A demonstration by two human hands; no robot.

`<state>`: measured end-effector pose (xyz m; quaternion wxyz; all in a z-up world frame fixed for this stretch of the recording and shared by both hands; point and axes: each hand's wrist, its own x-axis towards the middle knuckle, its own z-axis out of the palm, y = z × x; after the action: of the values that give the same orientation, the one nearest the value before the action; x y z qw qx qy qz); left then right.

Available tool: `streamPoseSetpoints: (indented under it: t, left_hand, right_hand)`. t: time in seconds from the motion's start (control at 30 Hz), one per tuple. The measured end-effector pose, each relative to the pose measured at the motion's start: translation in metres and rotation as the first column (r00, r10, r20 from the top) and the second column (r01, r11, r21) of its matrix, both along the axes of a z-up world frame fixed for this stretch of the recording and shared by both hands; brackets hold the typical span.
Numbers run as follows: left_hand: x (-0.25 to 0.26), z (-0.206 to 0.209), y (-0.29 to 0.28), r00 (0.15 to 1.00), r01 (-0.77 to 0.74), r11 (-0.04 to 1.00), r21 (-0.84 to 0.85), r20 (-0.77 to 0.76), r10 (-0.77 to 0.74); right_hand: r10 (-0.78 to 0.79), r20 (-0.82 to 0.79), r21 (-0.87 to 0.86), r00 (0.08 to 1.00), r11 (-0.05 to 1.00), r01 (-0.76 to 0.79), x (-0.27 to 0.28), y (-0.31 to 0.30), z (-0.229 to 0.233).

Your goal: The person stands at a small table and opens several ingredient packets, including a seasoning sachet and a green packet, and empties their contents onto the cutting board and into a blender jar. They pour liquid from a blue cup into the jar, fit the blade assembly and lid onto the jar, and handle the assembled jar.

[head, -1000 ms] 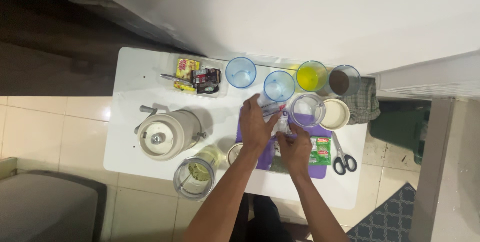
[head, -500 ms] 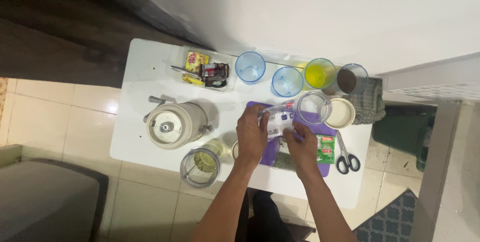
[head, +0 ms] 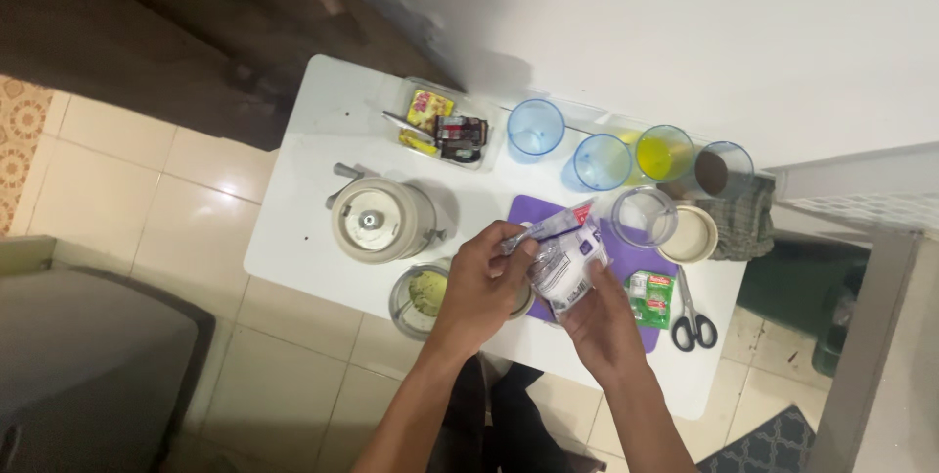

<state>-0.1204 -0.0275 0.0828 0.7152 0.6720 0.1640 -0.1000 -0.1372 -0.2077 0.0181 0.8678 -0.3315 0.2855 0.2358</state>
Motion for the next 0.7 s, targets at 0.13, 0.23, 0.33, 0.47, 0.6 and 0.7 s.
streamPoseSetpoints:
  t: [0.13,0.23,0.33,0.47,0.6,0.7]
  left_hand:
    - [-0.015,0.016,0.029,0.998,-0.034,0.989,-0.144,-0.051,0.027]
    - [-0.022,0.029,0.043,0.998,-0.013,0.991,0.133,0.064,0.005]
    - [-0.031,0.043,0.052,0.974,-0.035,0.901,0.433,0.218,-0.067]
    - [-0.041,0.051,0.058,0.923,-0.120,0.784,0.609,0.360,-0.138]
    - [-0.052,0.051,0.067,0.914,-0.140,0.821,0.553,0.390,-0.107]
    - [-0.063,0.051,0.077,0.933,-0.124,0.873,0.473,0.355,-0.059]
  right_hand:
    - [0.136,0.012,-0.140,0.991,0.981,-0.133,0.000,0.017,0.025]
    - [0.202,0.089,-0.285,0.975,0.943,-0.169,-0.001,0.028,0.036]
    - [0.250,0.147,-0.414,0.957,0.894,-0.170,-0.003,0.035,0.048]
    - [0.293,0.232,-0.462,0.927,0.872,-0.160,-0.007,0.049,0.059]
    - [0.339,0.238,-0.522,0.910,0.835,-0.175,-0.009,0.056,0.067]
    - [0.383,0.247,-0.556,0.890,0.808,-0.194,-0.011,0.055,0.066]
